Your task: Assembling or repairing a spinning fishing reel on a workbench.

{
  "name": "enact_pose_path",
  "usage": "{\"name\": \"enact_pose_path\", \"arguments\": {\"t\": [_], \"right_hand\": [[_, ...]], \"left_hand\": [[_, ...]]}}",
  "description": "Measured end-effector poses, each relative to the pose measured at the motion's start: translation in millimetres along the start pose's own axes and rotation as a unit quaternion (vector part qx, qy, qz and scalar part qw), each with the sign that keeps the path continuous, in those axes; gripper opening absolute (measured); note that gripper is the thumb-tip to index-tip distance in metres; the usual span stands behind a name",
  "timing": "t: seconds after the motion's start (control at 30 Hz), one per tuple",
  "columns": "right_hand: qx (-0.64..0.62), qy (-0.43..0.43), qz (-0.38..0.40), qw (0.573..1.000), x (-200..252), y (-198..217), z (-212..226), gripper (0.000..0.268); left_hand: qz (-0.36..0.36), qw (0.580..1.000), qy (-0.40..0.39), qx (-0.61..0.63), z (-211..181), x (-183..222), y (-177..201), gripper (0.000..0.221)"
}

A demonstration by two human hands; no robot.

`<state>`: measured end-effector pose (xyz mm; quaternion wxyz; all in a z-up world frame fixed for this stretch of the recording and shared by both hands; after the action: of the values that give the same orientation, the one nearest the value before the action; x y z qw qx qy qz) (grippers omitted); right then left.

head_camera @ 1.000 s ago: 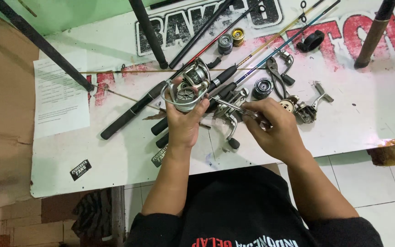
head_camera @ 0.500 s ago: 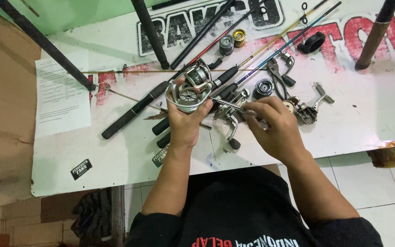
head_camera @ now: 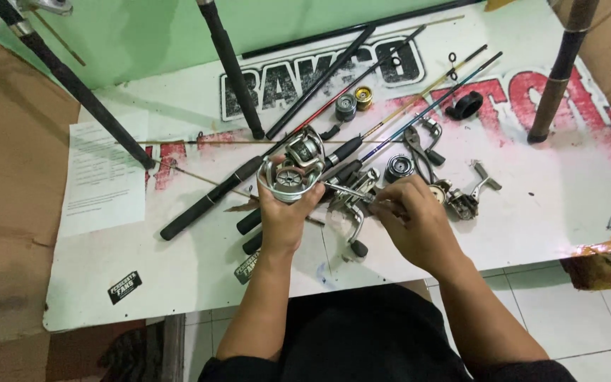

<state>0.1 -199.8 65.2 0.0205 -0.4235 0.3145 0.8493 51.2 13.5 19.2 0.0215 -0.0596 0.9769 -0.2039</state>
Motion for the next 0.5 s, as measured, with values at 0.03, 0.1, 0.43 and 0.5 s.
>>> {"name": "enact_pose_path", "arguments": {"t": [0.03,0.1,0.43,0.5], "right_hand": [[0.002,0.002,-0.001,1.0,-0.1,0.8,1.1,0.025],[0.0,-0.011,0.016,1.0,-0.1,-0.1,1.7,0.02],[-0.003,-0.017,0.024,1.0,6.4,1.5,-4.2,0.029],[0.013,-0.023,0.034,0.999,6.4,0.7,-5.3,0.027]], "left_hand": [[0.001,1.0,-0.002,0.001,0.0,0.7,0.4,0.079],[-0.007,1.0,0.009,0.002,1.1,2.1,2.6,0.079],[-0.006,1.0,0.03,-0.002,-1.8,4.3,1.8,0.08],[-0.012,0.999,0.033,-0.011,-0.5,4.5,2.4,0.078]]}}
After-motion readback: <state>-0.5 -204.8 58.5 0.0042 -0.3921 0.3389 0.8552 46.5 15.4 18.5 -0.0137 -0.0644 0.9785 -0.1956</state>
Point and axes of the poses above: each hand's wrist, its own x-axis away from the middle knuckle, its own y-axis out of the back of the hand, z = x × y, the point moved 6 cm from there along -x, towards the middle knuckle, and after that the axes turned 14 degrees about y, right-handed, at the moved point
